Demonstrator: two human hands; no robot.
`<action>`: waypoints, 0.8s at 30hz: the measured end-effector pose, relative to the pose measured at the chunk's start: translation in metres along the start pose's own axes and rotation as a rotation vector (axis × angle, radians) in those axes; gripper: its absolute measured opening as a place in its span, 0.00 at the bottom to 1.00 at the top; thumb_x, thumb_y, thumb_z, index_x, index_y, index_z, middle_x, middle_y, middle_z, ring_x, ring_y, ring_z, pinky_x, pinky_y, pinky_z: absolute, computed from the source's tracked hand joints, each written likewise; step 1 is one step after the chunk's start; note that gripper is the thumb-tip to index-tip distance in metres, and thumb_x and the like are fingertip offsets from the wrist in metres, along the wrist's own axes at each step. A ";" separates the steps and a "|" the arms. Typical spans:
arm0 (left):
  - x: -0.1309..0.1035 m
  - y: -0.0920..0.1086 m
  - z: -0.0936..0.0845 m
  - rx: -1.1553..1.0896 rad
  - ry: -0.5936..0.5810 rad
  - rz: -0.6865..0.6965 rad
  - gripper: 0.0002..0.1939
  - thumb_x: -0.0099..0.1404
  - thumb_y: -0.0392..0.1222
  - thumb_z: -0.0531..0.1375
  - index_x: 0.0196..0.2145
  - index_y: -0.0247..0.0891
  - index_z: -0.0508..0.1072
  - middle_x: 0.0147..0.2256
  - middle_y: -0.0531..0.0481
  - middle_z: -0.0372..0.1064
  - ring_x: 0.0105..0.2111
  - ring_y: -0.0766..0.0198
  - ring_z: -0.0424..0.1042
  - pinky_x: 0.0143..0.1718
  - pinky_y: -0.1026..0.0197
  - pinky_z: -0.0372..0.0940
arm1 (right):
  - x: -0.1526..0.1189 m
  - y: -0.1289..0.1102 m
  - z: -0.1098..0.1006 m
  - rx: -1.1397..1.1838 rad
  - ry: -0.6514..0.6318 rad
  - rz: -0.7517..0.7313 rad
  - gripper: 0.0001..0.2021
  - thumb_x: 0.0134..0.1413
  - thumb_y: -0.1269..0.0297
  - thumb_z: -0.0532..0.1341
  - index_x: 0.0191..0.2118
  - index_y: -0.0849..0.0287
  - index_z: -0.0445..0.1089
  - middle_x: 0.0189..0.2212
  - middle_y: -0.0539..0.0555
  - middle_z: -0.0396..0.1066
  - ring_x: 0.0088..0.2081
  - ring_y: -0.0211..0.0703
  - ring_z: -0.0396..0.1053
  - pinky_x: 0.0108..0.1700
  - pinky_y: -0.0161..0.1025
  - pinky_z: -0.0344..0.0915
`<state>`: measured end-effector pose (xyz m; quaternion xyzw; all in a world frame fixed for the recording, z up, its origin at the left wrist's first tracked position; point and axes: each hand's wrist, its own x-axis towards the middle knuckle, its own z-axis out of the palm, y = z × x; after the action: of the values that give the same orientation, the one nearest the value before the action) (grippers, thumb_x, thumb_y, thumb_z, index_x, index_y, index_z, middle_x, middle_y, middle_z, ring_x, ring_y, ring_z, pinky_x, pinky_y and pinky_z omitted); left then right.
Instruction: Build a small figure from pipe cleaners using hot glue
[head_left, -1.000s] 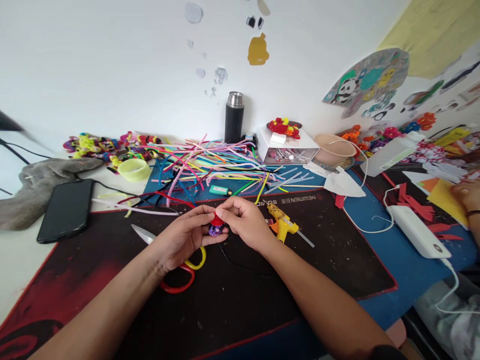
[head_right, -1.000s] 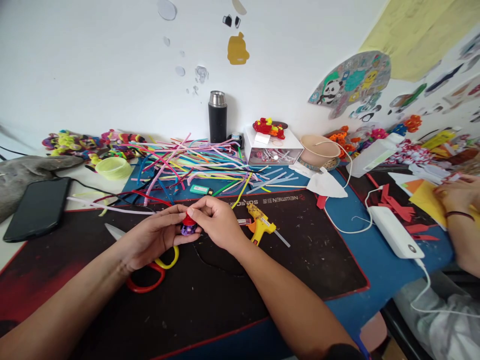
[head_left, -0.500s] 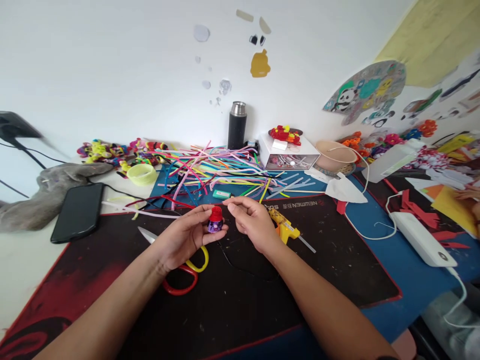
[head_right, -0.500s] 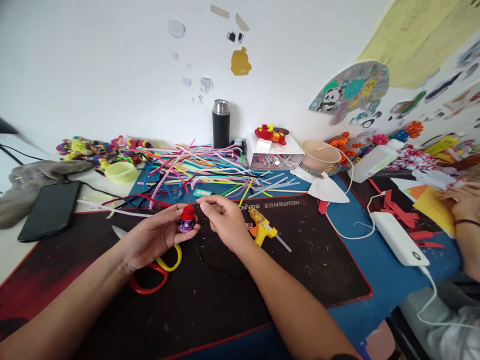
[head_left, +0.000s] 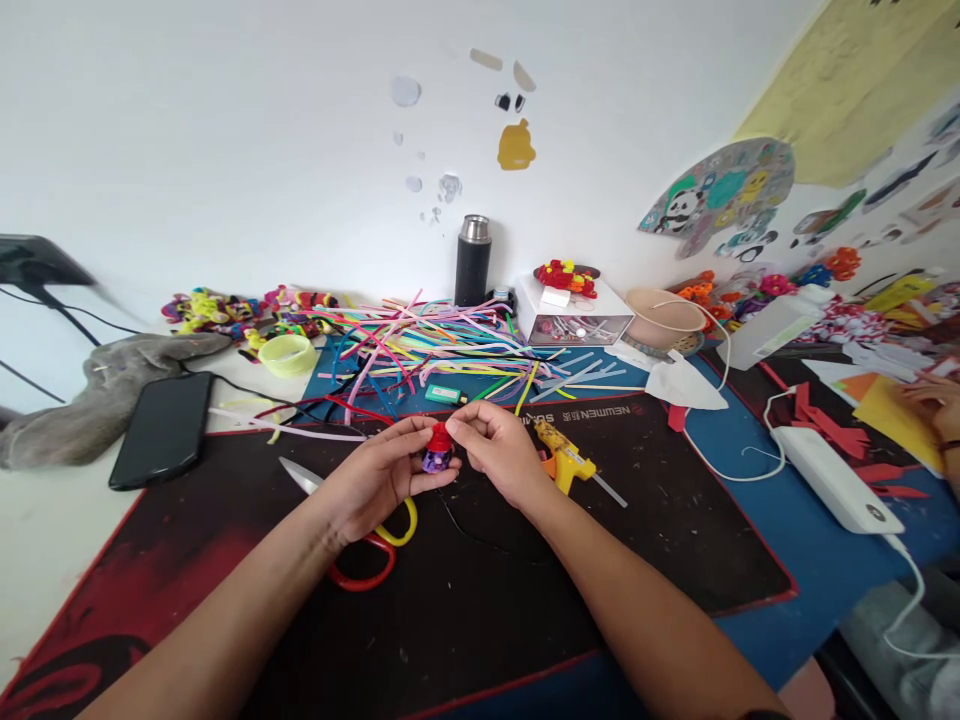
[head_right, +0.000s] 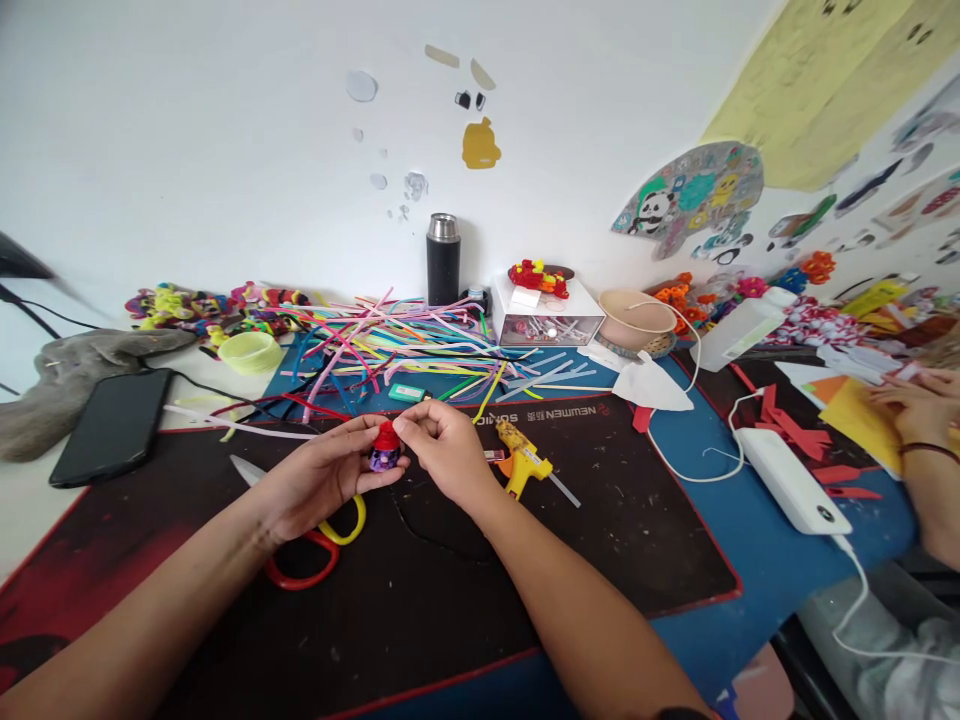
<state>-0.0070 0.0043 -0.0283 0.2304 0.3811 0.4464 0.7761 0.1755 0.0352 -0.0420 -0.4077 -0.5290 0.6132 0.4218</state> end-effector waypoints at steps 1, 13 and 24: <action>0.000 0.000 0.000 0.003 -0.001 -0.001 0.06 0.67 0.32 0.67 0.42 0.35 0.77 0.38 0.48 0.78 0.39 0.55 0.84 0.46 0.53 0.81 | 0.000 0.000 0.000 -0.012 0.001 0.002 0.16 0.56 0.50 0.70 0.37 0.58 0.72 0.21 0.43 0.63 0.19 0.31 0.55 0.21 0.32 0.49; 0.000 -0.002 0.001 -0.003 0.012 0.006 0.06 0.67 0.30 0.67 0.42 0.36 0.77 0.36 0.49 0.78 0.36 0.57 0.83 0.45 0.51 0.81 | 0.000 0.002 0.000 -0.072 0.003 0.015 0.14 0.56 0.52 0.69 0.35 0.57 0.69 0.22 0.44 0.65 0.19 0.32 0.56 0.21 0.32 0.51; 0.000 -0.001 -0.001 0.013 -0.010 -0.006 0.06 0.67 0.31 0.68 0.41 0.35 0.77 0.37 0.48 0.78 0.38 0.55 0.84 0.46 0.51 0.80 | 0.000 0.001 0.000 -0.065 -0.005 0.016 0.14 0.55 0.52 0.69 0.34 0.57 0.70 0.21 0.44 0.65 0.19 0.31 0.56 0.21 0.32 0.50</action>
<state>-0.0067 0.0038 -0.0296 0.2367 0.3808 0.4402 0.7780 0.1752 0.0346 -0.0426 -0.4237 -0.5466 0.6001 0.4020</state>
